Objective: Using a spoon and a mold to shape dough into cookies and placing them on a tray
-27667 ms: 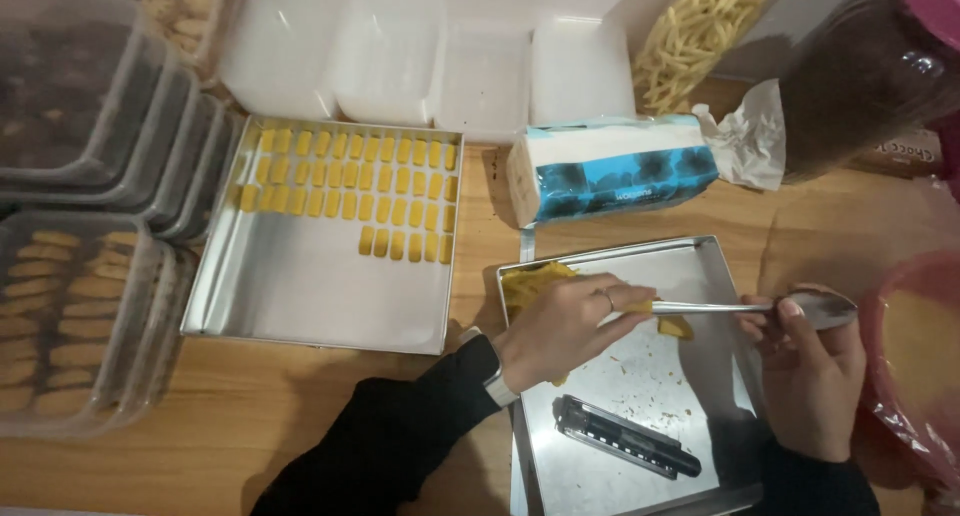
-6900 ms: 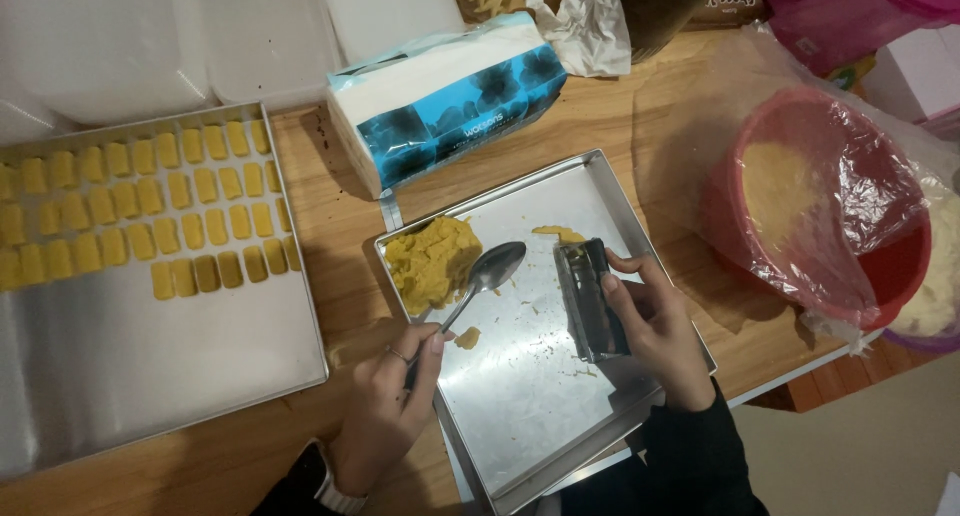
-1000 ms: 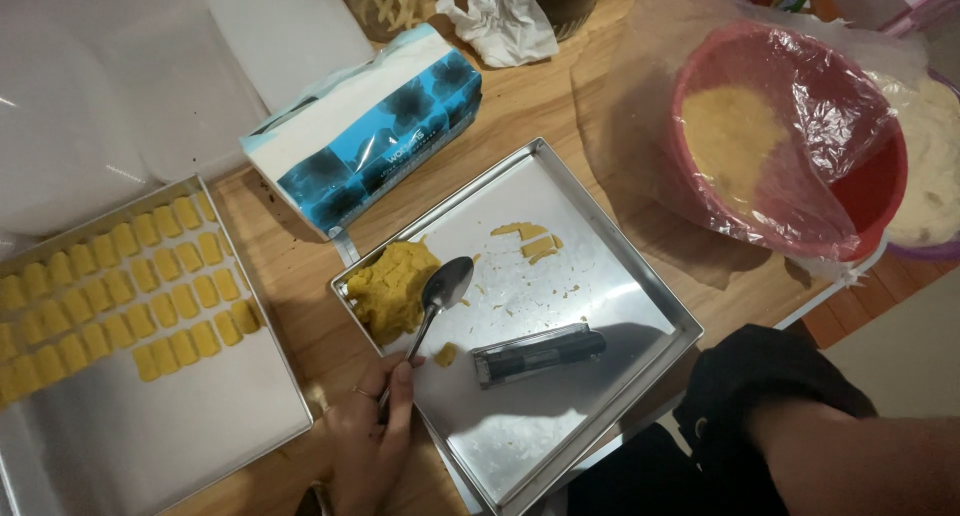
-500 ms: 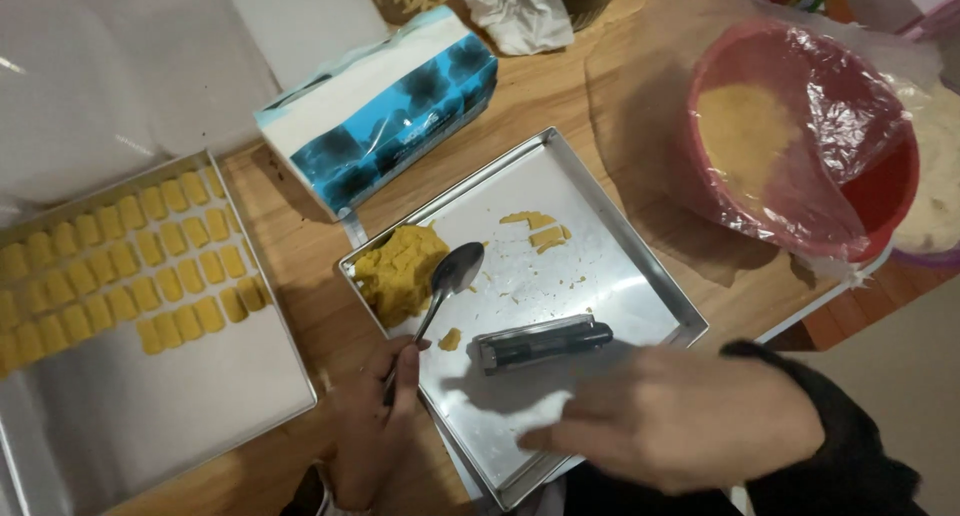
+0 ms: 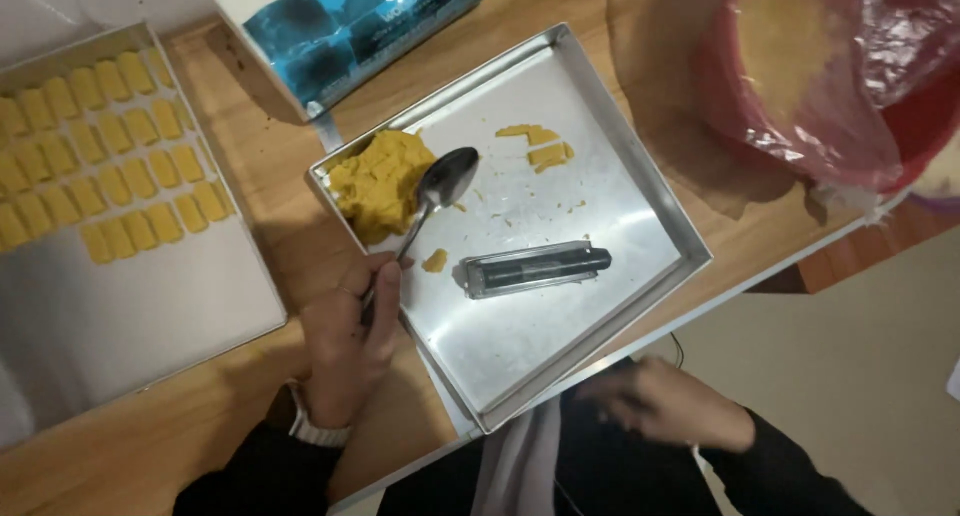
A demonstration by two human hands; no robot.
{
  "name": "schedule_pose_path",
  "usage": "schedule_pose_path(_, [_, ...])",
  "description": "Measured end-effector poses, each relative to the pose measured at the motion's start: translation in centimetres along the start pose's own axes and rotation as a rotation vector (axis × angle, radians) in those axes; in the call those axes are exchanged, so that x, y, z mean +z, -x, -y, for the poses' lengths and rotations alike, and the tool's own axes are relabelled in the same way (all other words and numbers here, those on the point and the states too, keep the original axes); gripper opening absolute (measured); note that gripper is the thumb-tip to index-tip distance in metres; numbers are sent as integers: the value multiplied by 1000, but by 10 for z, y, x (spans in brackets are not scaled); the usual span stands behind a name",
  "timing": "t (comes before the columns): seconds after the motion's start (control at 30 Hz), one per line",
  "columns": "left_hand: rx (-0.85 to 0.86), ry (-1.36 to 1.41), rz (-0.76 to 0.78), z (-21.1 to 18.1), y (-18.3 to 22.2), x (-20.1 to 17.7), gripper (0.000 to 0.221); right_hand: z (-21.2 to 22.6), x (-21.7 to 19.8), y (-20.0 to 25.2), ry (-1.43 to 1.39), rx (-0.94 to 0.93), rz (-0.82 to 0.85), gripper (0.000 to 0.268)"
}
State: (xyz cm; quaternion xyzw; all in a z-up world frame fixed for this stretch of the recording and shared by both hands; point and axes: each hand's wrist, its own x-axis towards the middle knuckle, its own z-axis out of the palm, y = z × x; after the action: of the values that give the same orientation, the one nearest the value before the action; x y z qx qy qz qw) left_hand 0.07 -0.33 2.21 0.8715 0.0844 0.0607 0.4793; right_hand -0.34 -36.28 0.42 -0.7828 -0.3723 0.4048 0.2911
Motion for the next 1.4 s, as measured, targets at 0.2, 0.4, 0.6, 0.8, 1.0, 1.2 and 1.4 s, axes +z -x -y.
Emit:
schedule_pose_path(0.2, [125,69,-106,-4,-1,1,19,-91,81,13,-378,348,-543,45])
schedule_pose_path(0.4, [162,69,-94,3,-3,3,25,-78,94,12,-480,625,-550,50])
schedule_pose_path(0.6, [223,56,-138,15,-3,8,22,-60,83,5,-555,944,-501,58])
schedule_pose_path(0.8, [240,-16,-102,10,-1,7,32,-27,65,38,-1576,634,-1001,35])
schedule_pose_path(1.0, [172,29,-99,11,-1,8,30,-61,75,94,-2114,-293,-897,49])
schedule_pose_path(1.2, [238,44,-111,9,-1,8,28,-15,23,93,-1887,-372,-457,28])
schedule_pose_path(1.4, [193,4,-116,9,0,6,26,60,-45,69,-1221,-127,-646,13])
